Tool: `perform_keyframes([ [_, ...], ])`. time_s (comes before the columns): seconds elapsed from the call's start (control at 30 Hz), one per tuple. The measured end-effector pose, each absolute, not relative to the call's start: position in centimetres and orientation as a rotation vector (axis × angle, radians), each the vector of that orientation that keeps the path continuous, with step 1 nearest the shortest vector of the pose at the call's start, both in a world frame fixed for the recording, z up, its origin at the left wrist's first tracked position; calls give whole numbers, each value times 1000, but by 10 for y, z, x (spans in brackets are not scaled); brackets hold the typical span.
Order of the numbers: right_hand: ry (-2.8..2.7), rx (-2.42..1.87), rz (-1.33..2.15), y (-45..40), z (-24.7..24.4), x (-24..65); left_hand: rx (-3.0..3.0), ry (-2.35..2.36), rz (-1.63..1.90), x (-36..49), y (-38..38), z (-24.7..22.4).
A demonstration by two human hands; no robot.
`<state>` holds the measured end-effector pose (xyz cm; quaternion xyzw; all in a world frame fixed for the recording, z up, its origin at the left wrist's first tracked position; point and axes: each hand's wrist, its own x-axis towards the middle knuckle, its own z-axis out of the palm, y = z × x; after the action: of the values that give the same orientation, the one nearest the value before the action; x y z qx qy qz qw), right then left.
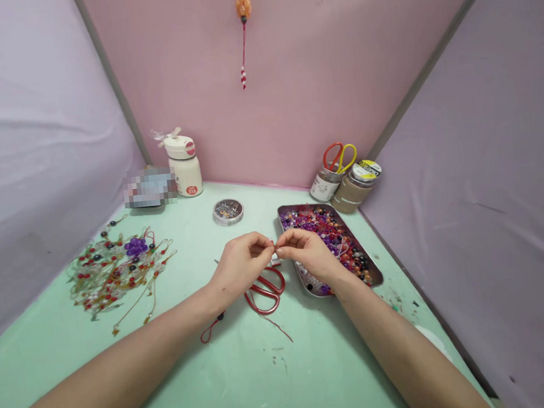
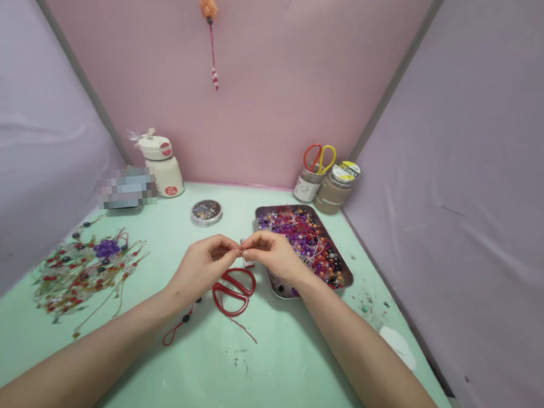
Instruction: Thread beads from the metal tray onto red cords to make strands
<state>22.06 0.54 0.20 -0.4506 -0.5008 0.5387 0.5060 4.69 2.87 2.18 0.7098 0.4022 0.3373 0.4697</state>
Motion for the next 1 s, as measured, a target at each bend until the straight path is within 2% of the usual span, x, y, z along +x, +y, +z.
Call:
perform_keyframes([
  [1.0,-1225,-1118,1250,5,2,220,1848,1056,784,46,29,24],
])
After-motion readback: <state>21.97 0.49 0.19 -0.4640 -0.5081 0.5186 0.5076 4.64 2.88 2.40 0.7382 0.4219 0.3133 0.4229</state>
